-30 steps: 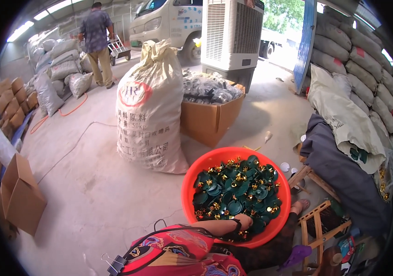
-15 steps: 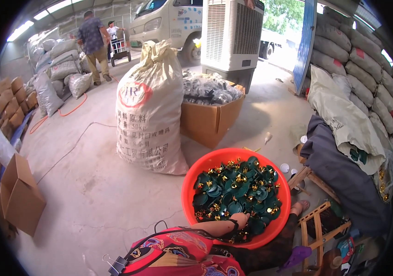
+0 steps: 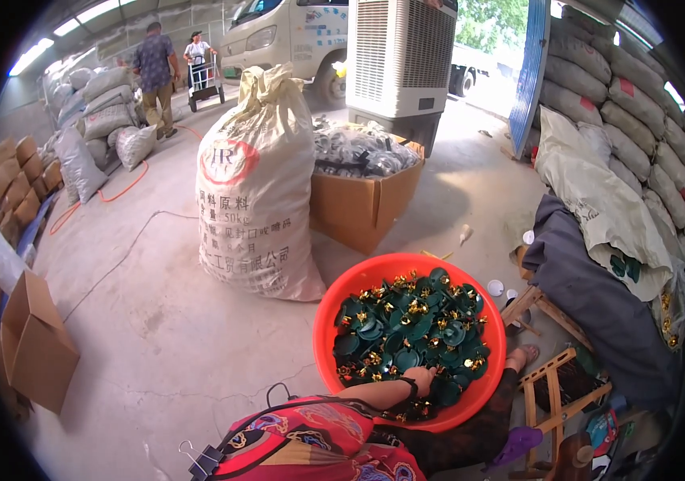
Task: The person is assembling small green plastic components by hammering them onto gold-colored fittings using a wooden mallet.
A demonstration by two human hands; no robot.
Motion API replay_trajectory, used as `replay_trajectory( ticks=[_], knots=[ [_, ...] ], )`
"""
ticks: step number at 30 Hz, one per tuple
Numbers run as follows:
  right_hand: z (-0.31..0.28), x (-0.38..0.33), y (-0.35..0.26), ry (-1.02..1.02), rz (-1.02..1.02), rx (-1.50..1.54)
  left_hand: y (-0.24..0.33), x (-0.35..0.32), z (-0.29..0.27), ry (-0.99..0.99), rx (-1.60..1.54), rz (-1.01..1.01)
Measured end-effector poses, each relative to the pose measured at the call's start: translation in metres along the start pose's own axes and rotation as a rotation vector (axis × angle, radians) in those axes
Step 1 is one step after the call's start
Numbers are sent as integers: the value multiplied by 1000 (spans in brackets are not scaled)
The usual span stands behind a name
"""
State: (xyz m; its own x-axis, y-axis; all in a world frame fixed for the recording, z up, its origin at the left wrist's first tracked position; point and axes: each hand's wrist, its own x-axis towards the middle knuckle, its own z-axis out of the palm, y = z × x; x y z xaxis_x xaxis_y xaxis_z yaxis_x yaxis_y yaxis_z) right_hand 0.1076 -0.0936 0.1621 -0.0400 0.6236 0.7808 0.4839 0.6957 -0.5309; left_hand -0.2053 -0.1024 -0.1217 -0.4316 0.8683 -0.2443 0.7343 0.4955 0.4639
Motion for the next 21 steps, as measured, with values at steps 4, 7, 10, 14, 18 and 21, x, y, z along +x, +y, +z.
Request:
replay_trajectory(
  ticks=[4, 7, 10, 14, 18, 21],
  knots=[
    [0, 1, -6, -81, 101, 45, -11, 5, 7, 8, -64, 29],
    [-1, 13, -9, -211, -18, -94, -24, 4, 0, -5, -89, 112],
    [2, 12, -11, -256, 116, -101, -39, 5, 6, -46, -28, 162],
    [10, 4, -1, 30, 389, 263, -39, -1, 6, -113, -9, 167],
    [-69, -54, 205, 34, 153, 309, -29, 7, 14, -182, 71, 134],
    [-129, -105, 244, 54, -37, 228, -16, 14, 17, -146, 129, 102]
  ],
)
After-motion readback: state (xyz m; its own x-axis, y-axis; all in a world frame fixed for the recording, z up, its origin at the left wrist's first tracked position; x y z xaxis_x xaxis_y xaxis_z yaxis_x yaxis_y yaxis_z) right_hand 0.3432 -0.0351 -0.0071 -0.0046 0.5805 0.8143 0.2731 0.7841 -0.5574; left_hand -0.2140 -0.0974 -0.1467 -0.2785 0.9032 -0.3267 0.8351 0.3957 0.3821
